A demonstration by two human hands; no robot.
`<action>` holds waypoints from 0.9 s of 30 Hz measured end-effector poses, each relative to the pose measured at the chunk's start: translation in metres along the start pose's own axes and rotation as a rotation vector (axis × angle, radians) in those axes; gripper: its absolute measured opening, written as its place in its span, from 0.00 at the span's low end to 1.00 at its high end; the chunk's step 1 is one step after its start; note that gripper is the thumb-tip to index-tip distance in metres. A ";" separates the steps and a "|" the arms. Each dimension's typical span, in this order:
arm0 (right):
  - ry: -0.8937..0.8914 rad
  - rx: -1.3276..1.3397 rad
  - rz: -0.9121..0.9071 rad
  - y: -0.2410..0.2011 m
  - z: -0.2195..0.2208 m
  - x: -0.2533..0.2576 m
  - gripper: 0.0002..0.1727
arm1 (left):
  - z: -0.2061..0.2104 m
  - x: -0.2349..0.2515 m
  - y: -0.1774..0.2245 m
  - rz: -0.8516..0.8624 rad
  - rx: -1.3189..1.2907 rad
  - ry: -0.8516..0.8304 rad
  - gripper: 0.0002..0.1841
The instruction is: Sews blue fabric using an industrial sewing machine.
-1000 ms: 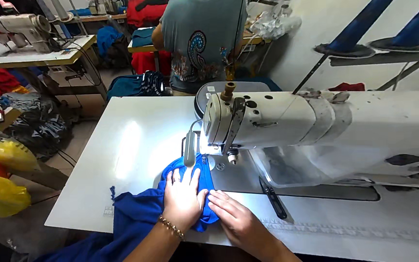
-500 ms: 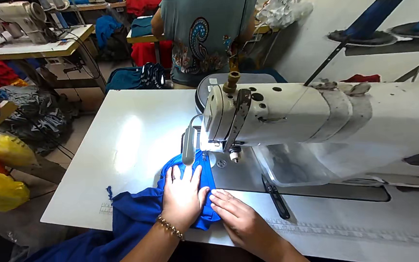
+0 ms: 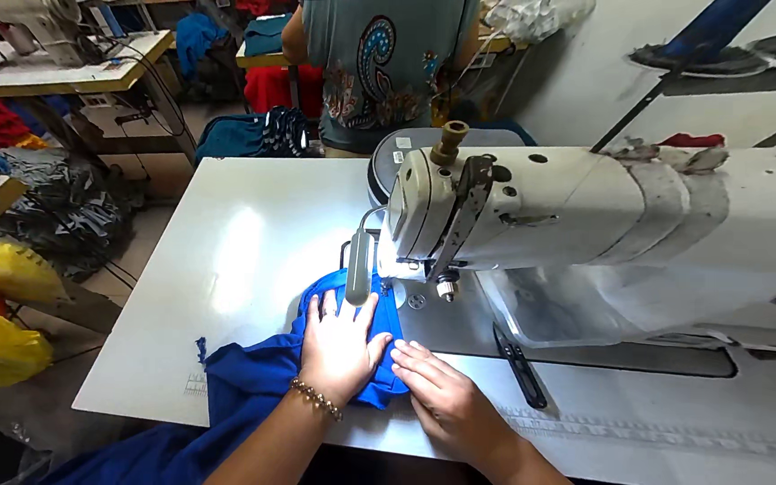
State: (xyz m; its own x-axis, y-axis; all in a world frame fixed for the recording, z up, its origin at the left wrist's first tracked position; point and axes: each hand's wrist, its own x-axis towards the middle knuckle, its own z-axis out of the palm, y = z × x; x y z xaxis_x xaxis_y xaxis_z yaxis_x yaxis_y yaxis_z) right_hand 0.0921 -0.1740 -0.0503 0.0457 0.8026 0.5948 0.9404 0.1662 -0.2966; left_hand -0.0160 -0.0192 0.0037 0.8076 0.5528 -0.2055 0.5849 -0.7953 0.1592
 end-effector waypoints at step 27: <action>0.054 -0.009 0.098 0.019 0.019 0.040 0.14 | -0.020 0.004 -0.064 0.501 -0.124 0.384 0.22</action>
State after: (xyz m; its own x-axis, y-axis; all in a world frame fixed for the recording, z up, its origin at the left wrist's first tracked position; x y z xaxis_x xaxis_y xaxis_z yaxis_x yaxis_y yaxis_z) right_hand 0.1055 -0.1279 -0.0457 0.1559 0.7827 0.6026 0.9336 0.0824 -0.3487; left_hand -0.0483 0.0388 0.0121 0.9411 0.1899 0.2797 0.1159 -0.9584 0.2610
